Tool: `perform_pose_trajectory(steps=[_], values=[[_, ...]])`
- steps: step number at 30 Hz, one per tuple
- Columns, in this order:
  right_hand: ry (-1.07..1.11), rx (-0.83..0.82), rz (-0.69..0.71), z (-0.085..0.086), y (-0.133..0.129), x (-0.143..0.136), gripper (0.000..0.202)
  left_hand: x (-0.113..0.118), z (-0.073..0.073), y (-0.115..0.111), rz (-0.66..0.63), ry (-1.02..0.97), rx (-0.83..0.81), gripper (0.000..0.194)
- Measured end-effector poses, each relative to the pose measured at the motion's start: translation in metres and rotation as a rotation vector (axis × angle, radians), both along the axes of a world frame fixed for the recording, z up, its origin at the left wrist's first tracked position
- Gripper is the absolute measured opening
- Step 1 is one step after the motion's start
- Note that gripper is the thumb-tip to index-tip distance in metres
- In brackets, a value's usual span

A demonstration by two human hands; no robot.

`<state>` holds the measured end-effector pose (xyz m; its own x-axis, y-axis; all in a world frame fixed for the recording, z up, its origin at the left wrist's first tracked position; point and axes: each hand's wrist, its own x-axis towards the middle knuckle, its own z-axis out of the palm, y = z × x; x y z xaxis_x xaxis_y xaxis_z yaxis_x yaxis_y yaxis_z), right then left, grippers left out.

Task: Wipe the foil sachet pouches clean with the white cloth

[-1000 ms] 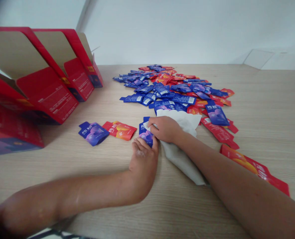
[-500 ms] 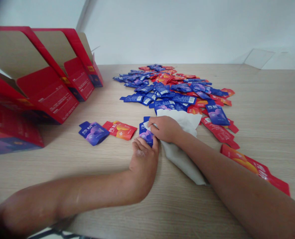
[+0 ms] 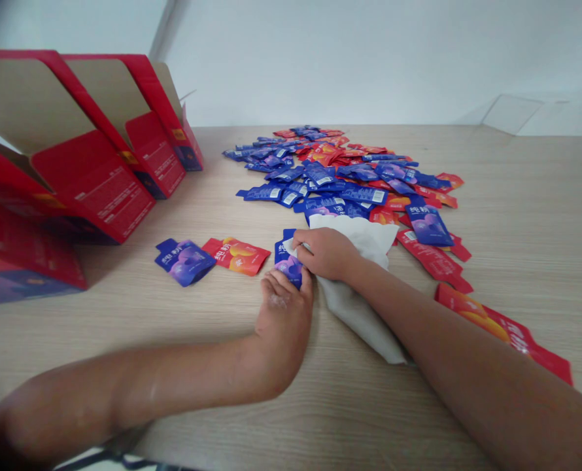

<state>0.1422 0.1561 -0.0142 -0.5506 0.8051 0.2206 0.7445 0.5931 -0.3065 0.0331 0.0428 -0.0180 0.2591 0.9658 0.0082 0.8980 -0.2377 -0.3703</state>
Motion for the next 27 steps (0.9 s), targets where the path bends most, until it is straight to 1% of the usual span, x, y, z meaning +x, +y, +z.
perform_pose_trajectory(steps=[6,12,16,22,27], values=[[0.012,-0.001,0.007,0.0002,-0.0003,0.0004,0.026,0.0004,-0.0010,-0.0005,0.004,-0.005,0.012,0.052],[0.094,-0.077,0.195,0.0032,-0.0040,0.0008,0.020,-0.0001,0.0009,-0.0001,-0.019,0.024,0.019,0.049],[0.096,-0.082,0.188,0.0034,-0.0051,-0.0005,0.019,0.0000,0.0001,-0.0004,-0.018,0.023,0.025,0.050],[0.104,-0.075,0.202,0.0031,-0.0042,-0.0007,0.019,-0.0001,-0.0004,-0.0001,-0.011,-0.053,0.013,0.047],[0.103,-0.080,0.194,0.0037,-0.0046,-0.0004,0.018,-0.0004,0.0001,-0.0004,-0.010,-0.071,0.030,0.045]])
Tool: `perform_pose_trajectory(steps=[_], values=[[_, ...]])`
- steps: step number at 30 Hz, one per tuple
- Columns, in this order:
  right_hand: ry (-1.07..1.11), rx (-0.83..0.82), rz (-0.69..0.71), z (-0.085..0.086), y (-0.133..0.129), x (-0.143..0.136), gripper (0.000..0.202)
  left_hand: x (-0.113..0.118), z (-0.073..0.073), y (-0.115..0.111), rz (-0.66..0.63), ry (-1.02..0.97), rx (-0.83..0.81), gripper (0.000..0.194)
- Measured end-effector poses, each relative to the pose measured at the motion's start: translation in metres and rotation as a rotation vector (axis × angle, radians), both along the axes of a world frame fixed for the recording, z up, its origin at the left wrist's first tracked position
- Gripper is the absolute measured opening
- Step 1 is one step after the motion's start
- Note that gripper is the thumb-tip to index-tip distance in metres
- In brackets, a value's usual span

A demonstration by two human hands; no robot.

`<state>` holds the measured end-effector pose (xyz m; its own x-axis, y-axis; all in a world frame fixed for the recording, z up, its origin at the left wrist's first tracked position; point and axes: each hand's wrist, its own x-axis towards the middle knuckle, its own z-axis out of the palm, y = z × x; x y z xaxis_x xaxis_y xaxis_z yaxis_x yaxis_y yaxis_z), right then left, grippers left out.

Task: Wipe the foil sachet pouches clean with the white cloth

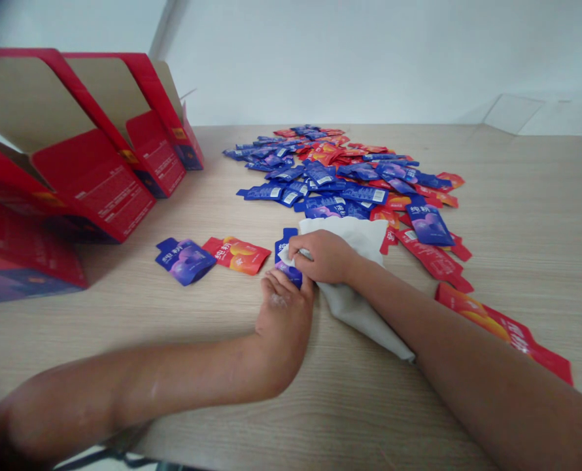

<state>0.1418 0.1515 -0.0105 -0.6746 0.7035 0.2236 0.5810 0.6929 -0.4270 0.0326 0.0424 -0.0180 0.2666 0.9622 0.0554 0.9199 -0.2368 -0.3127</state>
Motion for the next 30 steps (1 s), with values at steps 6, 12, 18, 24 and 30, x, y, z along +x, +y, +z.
perform_pose_trajectory(steps=[6,12,18,24,30], values=[[-0.008,-0.001,0.003,0.0006,-0.0006,0.0000,0.016,0.0006,-0.0035,-0.0002,0.003,-0.016,0.011,0.046],[-0.062,0.040,-0.002,0.0042,-0.0010,-0.0017,0.034,0.0002,-0.0048,-0.0004,0.021,-0.082,0.035,0.047],[-0.080,0.041,-0.050,0.0046,0.0016,-0.0006,0.040,-0.0003,-0.0001,-0.0011,0.015,-0.066,0.003,0.048],[-0.112,0.033,-0.179,0.0008,0.0065,0.0017,0.039,0.0010,-0.0003,-0.0009,0.033,0.021,-0.020,0.050],[-0.092,0.049,-0.146,0.0001,0.0058,0.0028,0.033,0.0006,-0.0019,0.0001,0.015,0.028,0.020,0.053]])
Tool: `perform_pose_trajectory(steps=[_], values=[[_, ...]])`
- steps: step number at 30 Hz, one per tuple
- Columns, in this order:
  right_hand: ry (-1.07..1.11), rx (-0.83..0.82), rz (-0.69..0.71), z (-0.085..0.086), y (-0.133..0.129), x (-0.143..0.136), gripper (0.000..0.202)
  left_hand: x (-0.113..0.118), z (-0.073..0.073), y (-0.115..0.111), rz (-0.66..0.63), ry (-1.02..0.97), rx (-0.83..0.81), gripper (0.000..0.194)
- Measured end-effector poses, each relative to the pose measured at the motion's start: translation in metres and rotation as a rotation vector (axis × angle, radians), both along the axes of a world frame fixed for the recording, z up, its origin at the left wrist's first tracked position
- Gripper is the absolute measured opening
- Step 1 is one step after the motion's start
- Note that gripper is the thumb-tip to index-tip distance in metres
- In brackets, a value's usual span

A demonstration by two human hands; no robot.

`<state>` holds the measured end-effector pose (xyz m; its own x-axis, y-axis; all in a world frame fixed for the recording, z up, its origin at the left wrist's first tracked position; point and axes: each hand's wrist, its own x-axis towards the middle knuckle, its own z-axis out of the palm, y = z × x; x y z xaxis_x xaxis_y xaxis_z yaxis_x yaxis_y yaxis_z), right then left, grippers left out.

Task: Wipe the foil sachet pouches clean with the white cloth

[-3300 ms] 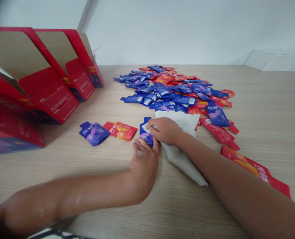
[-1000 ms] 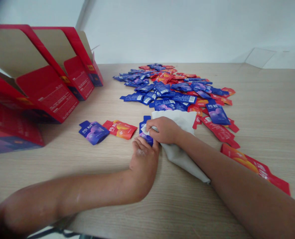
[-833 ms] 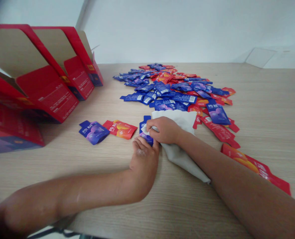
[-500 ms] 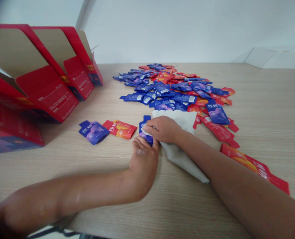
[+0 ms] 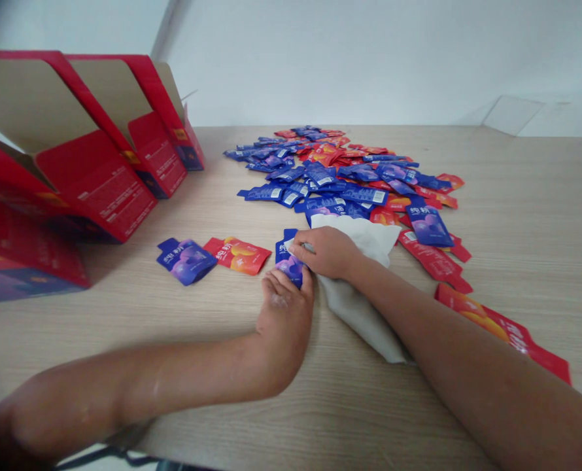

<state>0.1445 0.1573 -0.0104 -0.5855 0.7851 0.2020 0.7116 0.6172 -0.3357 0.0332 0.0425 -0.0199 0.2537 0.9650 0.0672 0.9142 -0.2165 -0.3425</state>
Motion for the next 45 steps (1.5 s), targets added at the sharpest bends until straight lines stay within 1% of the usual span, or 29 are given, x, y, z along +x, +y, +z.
perform_pose_trajectory(steps=[4,6,8,11,16,18,21,26,28,30,35,38,40,45], values=[[0.035,-0.020,0.107,0.002,-0.005,-0.001,0.028,0.000,0.000,0.000,0.005,-0.096,-0.011,0.049],[0.034,-0.023,0.140,0.003,-0.007,-0.003,0.028,0.000,0.000,0.000,0.004,-0.103,-0.022,0.047],[0.017,-0.016,0.143,0.004,-0.008,-0.005,0.028,0.000,-0.001,0.000,0.005,-0.080,-0.015,0.046],[-0.028,0.016,0.079,0.004,-0.006,-0.005,0.030,0.000,0.000,0.000,0.007,-0.059,-0.002,0.048],[-0.120,0.063,-0.138,0.002,0.001,-0.001,0.035,0.002,0.003,0.000,0.037,-0.040,-0.038,0.052],[-0.142,0.079,-0.158,0.001,0.002,0.000,0.035,0.002,0.005,0.000,0.033,0.001,-0.056,0.053],[-0.121,0.099,-0.118,0.001,0.000,0.001,0.035,0.002,0.006,0.000,0.024,0.039,-0.059,0.053],[-0.018,0.062,0.080,0.002,-0.006,-0.003,0.029,0.001,0.007,-0.001,0.018,0.079,-0.053,0.051],[0.003,0.048,0.127,0.003,-0.008,-0.005,0.027,0.001,0.008,-0.001,0.020,0.071,-0.067,0.050],[0.000,0.044,0.119,0.003,-0.008,-0.006,0.026,0.001,0.008,0.000,0.022,0.038,-0.068,0.049],[-0.041,0.058,-0.029,0.002,-0.004,-0.004,0.030,0.001,0.007,0.000,0.037,-0.039,-0.052,0.049],[-0.052,0.070,-0.063,0.001,-0.002,-0.003,0.033,0.001,0.005,-0.001,0.034,-0.050,-0.053,0.048],[-0.047,0.073,-0.035,0.001,-0.003,-0.003,0.032,0.001,0.004,-0.001,0.034,-0.029,-0.049,0.049],[-0.016,0.053,0.097,0.002,-0.008,-0.006,0.028,0.001,0.001,0.000,0.010,0.043,-0.039,0.048]])
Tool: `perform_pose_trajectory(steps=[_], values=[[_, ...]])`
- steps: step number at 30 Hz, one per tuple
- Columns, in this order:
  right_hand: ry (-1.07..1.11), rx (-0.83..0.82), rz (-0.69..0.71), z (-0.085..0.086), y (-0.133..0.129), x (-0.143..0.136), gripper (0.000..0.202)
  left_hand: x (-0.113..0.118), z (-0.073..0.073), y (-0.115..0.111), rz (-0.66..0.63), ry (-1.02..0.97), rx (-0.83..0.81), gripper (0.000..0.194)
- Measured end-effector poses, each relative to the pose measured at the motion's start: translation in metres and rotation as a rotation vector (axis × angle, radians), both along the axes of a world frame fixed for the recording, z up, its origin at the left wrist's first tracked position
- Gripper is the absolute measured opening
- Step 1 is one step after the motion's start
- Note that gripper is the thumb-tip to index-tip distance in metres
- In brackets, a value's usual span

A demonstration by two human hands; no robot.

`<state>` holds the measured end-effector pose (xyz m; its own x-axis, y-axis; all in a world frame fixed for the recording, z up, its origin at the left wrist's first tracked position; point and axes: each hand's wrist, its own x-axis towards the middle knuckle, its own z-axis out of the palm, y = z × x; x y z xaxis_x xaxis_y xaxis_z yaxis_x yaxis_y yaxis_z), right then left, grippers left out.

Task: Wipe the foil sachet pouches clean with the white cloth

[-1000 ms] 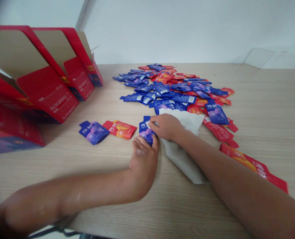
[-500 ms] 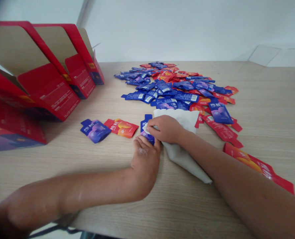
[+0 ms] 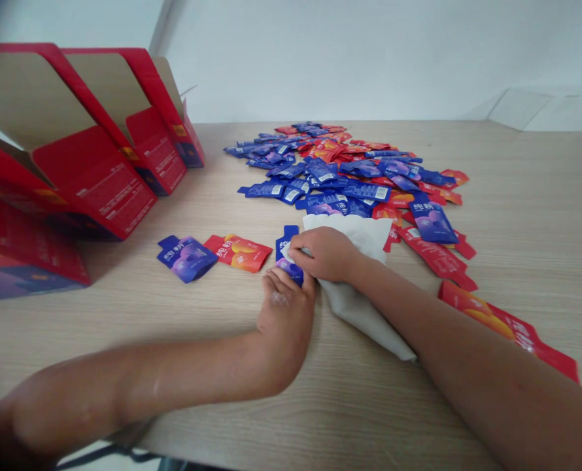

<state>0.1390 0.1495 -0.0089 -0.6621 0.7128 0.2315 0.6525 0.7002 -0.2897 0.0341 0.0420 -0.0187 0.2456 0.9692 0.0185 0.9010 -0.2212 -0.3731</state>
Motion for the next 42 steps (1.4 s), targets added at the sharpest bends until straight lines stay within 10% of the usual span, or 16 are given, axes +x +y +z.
perform_pose_trajectory(steps=[33,42], values=[[-0.151,0.075,-0.290,-0.0014,0.0072,0.0032,0.036,0.0003,0.0072,-0.0005,0.021,-0.078,-0.038,0.051],[-0.062,0.032,-0.050,0.0003,0.0018,0.0018,0.031,0.0001,0.0033,-0.0001,0.032,-0.126,-0.002,0.047]])
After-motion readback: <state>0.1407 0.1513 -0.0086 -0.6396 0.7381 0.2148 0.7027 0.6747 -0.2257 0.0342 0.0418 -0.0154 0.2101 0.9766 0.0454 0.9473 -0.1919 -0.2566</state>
